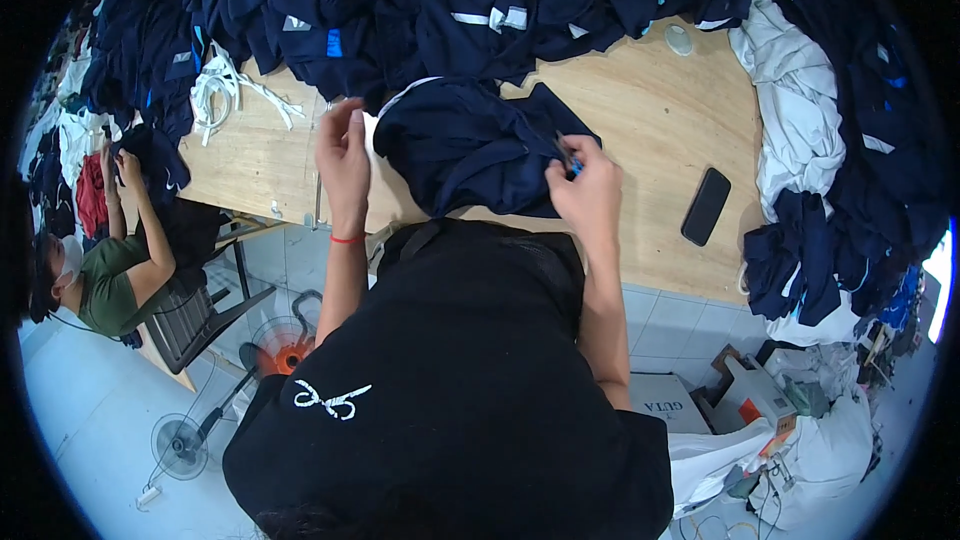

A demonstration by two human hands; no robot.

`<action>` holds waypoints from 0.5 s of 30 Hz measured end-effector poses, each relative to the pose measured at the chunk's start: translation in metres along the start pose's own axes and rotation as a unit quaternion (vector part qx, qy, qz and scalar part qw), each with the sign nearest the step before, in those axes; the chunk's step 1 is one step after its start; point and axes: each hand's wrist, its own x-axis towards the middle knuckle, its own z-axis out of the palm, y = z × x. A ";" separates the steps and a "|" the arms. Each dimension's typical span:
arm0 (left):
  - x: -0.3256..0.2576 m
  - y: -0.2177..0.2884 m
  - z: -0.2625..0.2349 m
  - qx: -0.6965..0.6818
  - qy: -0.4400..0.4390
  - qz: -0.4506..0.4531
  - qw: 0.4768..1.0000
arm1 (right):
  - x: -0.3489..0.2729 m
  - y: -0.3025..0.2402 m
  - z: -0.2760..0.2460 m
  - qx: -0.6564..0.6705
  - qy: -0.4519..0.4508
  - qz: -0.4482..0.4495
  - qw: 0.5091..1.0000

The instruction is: Trimming loose threads from navy blue garments using small snips in a factory setting.

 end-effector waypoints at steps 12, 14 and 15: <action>-0.041 -0.038 0.031 -0.095 -0.152 -0.106 0.978 | 0.034 -0.065 0.088 -0.107 -0.133 -0.266 0.949; -0.031 -0.015 0.036 -0.161 -0.133 -0.078 0.975 | 0.043 -0.059 0.076 0.003 -0.114 -0.250 0.962; -0.024 0.004 0.038 -0.222 -0.118 -0.051 0.967 | 0.050 -0.053 0.065 0.116 -0.098 -0.224 0.963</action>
